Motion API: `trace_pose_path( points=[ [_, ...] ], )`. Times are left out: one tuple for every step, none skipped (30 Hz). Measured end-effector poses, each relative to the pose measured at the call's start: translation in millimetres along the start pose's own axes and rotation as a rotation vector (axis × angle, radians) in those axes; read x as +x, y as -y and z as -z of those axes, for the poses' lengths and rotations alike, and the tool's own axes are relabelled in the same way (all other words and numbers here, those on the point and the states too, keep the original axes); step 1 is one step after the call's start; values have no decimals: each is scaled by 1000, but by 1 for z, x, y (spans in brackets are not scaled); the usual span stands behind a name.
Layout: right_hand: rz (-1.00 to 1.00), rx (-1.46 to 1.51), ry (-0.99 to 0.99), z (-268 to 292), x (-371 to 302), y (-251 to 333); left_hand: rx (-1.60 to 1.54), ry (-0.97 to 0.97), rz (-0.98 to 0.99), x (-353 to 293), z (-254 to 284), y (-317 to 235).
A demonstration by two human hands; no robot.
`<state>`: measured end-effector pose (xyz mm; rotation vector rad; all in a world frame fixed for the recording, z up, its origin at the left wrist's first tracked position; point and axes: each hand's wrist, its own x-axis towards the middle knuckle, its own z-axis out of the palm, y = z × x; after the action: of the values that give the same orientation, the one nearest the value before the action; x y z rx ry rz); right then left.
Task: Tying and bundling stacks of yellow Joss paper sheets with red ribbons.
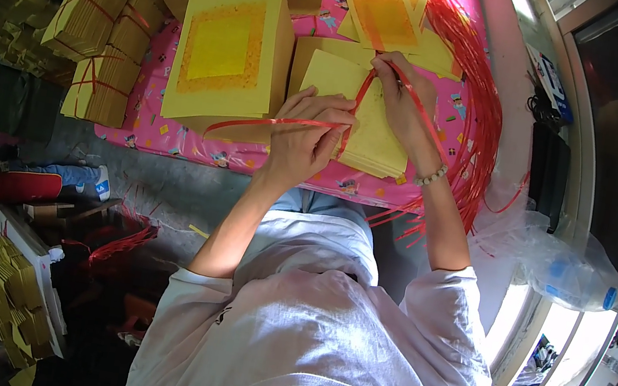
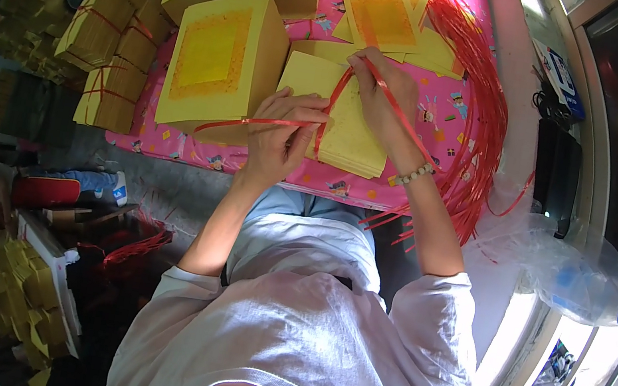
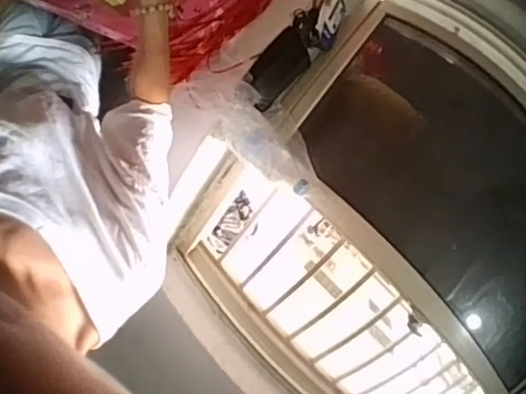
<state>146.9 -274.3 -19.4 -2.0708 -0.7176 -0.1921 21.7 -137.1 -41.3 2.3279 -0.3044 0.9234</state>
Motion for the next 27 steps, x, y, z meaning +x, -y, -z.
trace_pose_path(
  points=[
    [1, 1, 2, 0, 0, 1, 2, 0, 2, -1, 0, 0],
    [17, 45, -33, 0, 0, 3, 1, -3, 9, -2, 0, 1],
    [33, 85, -71, 0, 0, 4, -3, -6, 14, -1, -1, 0],
    [32, 84, -71, -1, 0, 0, -4, -6, 14, -1, -1, 0],
    [61, 139, -96, -4, 0, -6, -6, 0, 15, 0, 0, -1],
    [87, 193, -119, -5, 0, -7, -8, 8, 17, 0, 0, -2],
    [85, 192, -118, -5, -1, -7, -9, 9, 18, 0, -1, -2],
    [83, 150, -83, -4, -2, -6, -2, 14, 19, -1, -1, -2],
    [81, 109, -46, -4, -2, -4, 6, 19, 21, -2, 0, -2],
    [79, 110, -44, -4, -1, -2, 6, 21, 23, -3, 0, -1],
    [53, 121, -27, -4, -1, 0, -3, 7, 6, -4, 0, 1],
    [27, 129, -12, -3, 0, 0, -16, -7, -14, -4, 0, 3],
    [24, 127, -12, -3, 0, -2, -18, -5, -14, -4, 0, 3],
    [-6, 130, -25, -5, 1, -7, -21, 13, -24, -3, 0, 3],
    [-34, 133, -36, -5, 2, -10, -21, 30, -33, -3, 1, 3],
    [-35, 134, -36, -5, 4, -11, -21, 31, -32, -3, 0, 5],
    [-68, 120, -2, -4, 5, -12, -44, 20, -26, -4, 0, 6],
    [-100, 105, 30, -4, 6, -14, -68, 11, -20, -4, 0, 7],
    [-101, 105, 29, -4, 9, -17, -69, 11, -21, -4, 0, 7],
    [-117, 137, 50, -5, 11, -22, -70, 1, -22, -4, 0, 6],
    [-133, 169, 72, -6, 12, -24, -70, -9, -23, -3, 1, 6],
    [-133, 168, 70, -6, 12, -25, -72, -9, -24, -3, 1, 6],
    [-150, 162, 80, -6, 13, -26, -91, 1, -30, -1, 1, 7],
    [-165, 157, 90, -7, 13, -26, -107, 10, -35, -1, 2, 7],
    [-166, 156, 90, -8, 13, -28, -108, 11, -35, -2, 2, 7],
    [-156, 156, 85, -10, 13, -31, -130, 9, -13, -3, 2, 8],
    [-146, 156, 79, -12, 13, -32, -152, 8, 8, -4, 1, 9]
  ],
)
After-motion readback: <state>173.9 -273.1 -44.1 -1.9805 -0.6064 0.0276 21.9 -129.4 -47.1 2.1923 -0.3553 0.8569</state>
